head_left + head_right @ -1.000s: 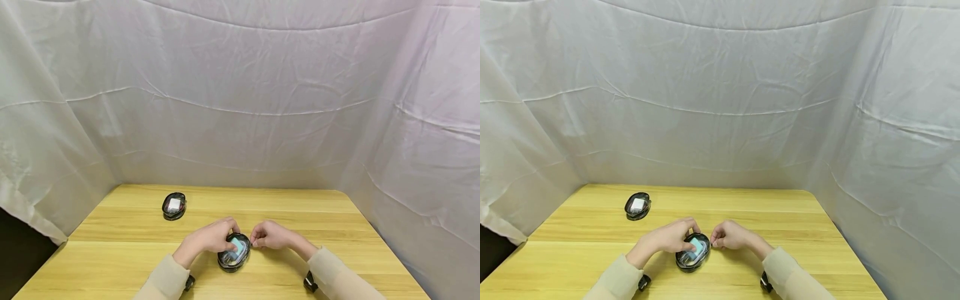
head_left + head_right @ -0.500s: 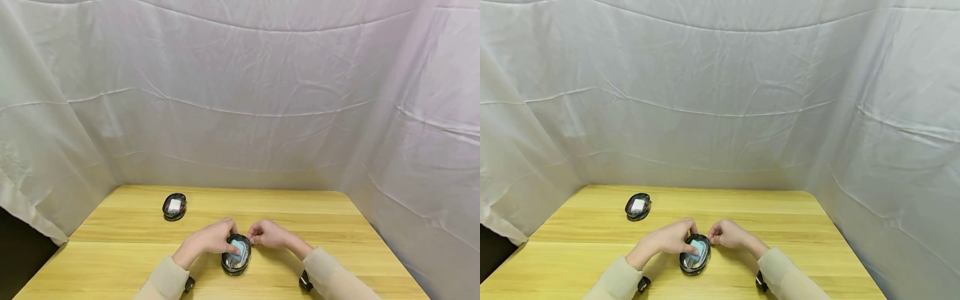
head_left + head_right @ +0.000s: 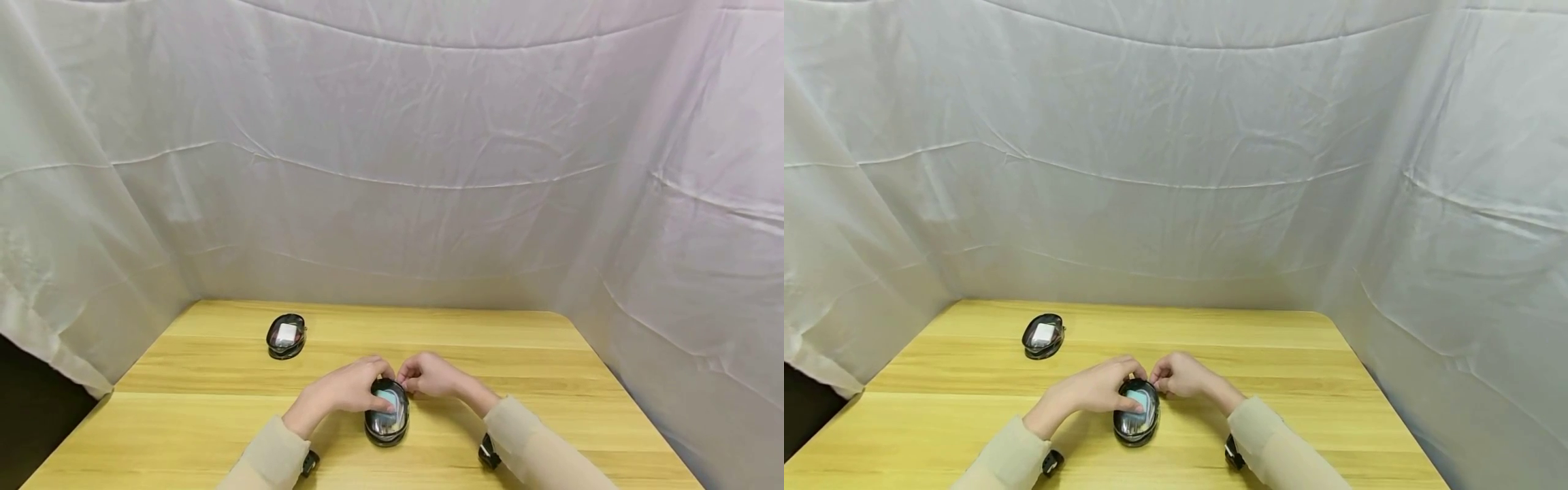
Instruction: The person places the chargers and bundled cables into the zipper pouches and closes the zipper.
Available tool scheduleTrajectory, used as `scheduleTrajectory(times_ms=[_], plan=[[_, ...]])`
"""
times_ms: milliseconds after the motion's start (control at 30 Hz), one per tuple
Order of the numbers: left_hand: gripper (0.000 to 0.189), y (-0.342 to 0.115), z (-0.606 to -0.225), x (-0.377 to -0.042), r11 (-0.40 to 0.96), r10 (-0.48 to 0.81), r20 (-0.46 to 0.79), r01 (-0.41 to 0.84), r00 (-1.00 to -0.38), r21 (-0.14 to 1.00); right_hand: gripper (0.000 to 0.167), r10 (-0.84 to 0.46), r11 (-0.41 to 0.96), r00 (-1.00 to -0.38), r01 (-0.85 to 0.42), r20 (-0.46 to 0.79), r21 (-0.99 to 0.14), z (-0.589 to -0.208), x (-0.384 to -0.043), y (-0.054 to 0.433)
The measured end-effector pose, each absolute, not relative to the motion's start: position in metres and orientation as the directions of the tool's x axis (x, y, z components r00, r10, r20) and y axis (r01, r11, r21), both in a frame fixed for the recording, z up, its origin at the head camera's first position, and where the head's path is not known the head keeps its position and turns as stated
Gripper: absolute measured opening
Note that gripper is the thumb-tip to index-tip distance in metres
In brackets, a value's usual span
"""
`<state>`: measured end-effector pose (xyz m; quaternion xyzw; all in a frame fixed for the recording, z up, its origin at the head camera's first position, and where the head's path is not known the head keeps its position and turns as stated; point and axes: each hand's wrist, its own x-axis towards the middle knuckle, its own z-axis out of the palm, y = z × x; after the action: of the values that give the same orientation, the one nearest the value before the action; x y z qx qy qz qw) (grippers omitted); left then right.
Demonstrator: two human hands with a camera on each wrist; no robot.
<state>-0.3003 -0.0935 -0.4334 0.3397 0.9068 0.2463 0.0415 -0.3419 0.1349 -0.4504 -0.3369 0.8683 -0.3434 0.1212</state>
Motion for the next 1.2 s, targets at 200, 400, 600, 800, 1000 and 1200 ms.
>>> scheduleTrajectory(times_ms=[200,400,600,800,1000,1200], plan=[[0.042,-0.092,-0.432,-0.299,0.652,0.628,0.093,0.588,-0.772,0.479,0.011,-0.663,0.532,-0.748,-0.464,-0.008,-0.708,-0.451,-0.342,0.137],[0.039,-0.092,-0.43,-0.296,0.666,0.616,0.078,0.571,-0.784,0.48,0.009,-0.671,0.528,-0.742,-0.465,-0.013,-0.71,-0.45,-0.34,0.139],[0.036,-0.092,-0.43,-0.295,0.675,0.607,0.083,0.567,-0.791,0.471,0.007,-0.683,0.526,-0.73,-0.482,-0.01,-0.7,-0.447,-0.335,0.143],[0.037,-0.091,-0.431,-0.295,0.688,0.599,0.092,0.569,-0.796,0.45,0.007,-0.679,0.547,-0.734,-0.496,-0.011,-0.674,-0.446,-0.331,0.145],[0.037,-0.09,-0.431,-0.295,0.7,0.589,0.091,0.563,-0.803,0.439,0.007,-0.697,0.535,-0.717,-0.525,0.005,-0.662,-0.447,-0.329,0.148],[0.037,-0.089,-0.432,-0.295,0.709,0.583,0.088,0.558,-0.808,0.432,0.006,-0.703,0.52,-0.712,-0.519,0.005,-0.679,-0.447,-0.325,0.15]])
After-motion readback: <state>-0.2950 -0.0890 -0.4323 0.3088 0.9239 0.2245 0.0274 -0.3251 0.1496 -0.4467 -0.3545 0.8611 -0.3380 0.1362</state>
